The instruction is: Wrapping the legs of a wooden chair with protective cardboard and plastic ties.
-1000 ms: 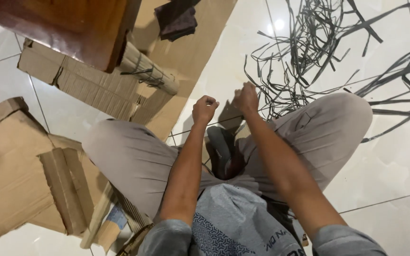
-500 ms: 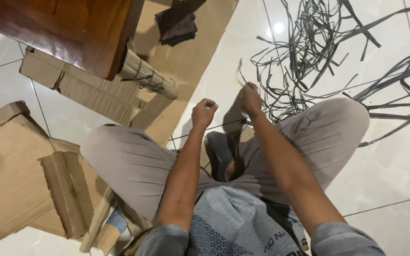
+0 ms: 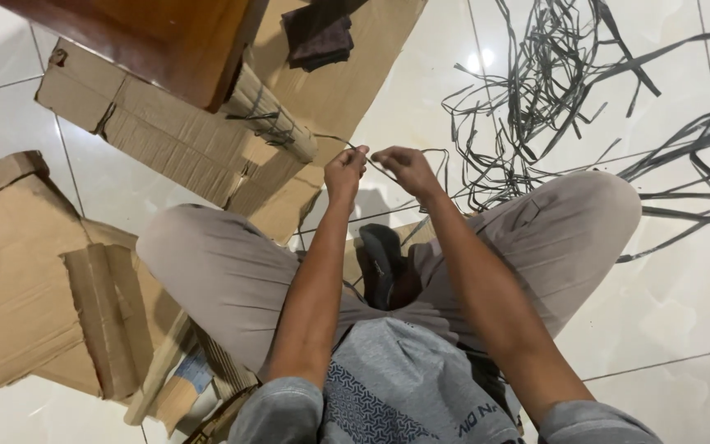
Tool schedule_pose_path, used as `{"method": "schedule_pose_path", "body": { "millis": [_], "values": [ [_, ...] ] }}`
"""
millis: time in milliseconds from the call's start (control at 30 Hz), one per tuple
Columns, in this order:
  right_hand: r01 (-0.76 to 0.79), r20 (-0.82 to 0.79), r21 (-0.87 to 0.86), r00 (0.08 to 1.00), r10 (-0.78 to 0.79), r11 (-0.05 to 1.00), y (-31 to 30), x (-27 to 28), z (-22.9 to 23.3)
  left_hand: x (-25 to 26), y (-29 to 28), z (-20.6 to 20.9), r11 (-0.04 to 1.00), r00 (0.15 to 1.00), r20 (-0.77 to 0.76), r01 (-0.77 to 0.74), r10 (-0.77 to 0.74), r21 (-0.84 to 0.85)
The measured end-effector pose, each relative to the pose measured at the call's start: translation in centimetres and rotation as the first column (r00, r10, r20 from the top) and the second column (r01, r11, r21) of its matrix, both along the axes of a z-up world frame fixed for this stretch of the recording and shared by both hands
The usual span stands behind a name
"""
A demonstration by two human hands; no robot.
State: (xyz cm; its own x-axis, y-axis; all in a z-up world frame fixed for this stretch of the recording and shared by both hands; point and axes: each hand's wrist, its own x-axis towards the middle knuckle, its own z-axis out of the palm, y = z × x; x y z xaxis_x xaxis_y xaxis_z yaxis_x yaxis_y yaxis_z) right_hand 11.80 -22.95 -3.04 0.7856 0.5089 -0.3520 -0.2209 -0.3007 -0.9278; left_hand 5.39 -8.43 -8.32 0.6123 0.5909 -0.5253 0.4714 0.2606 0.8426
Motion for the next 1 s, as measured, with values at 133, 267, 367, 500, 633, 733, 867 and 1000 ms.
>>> {"method": "schedule_pose_path", "body": {
  "millis": [133, 267, 367, 500, 633, 733, 867, 1000],
  "values": [
    [-0.012, 0.126, -0.142, 0.992, 0.030, 0.990, 0.7, 0.4, -1.3, -0.3, 0.5, 2.1, 0.997, 0.993, 0.115, -0.008, 0.017, -0.078],
    [-0.073, -0.014, -0.074, 0.997, 0.072, 0.995, 1.6, -0.5, 0.2, -1.0, 1.7, 2.4, 0.995, 0.986, 0.150, -0.057, 0.069, -0.083],
    [-0.039, -0.095, 0.027, 0.995, 0.041, 0.999, 2.3, -0.5, 0.7, -1.9, 2.8, 2.3, 0.984, 0.971, 0.175, -0.145, 0.162, -0.108],
    [-0.015, -0.094, -0.061, 0.996, 0.009, 0.998, 2.4, -0.5, 1.5, -3.2, 3.9, 1.9, 0.956, 0.947, 0.149, -0.267, 0.284, -0.122],
    [-0.003, -0.002, -0.348, 1.000, 0.003, 0.938, 2.0, 1.8, -8.5, -4.8, 5.2, 0.1, 0.931, 0.926, 0.116, -0.347, 0.360, -0.117],
    [0.174, -0.048, -0.447, 0.975, -0.219, 0.877, 2.0, 2.9, -11.3, -5.3, 6.6, -1.7, 0.882, 0.881, 0.056, -0.466, 0.471, -0.074],
    [0.550, -0.238, -0.113, 0.793, -0.560, 0.827, 3.7, 2.5, -5.6, -5.5, 8.9, -3.5, 0.796, 0.795, -0.034, -0.604, 0.605, 0.030],
    [0.507, -0.264, 0.017, 0.833, -0.486, 0.862, 7.2, 2.2, -0.2, -5.1, 10.9, -2.6, 0.792, 0.797, 0.175, -0.599, 0.578, 0.118]
  ]
}}
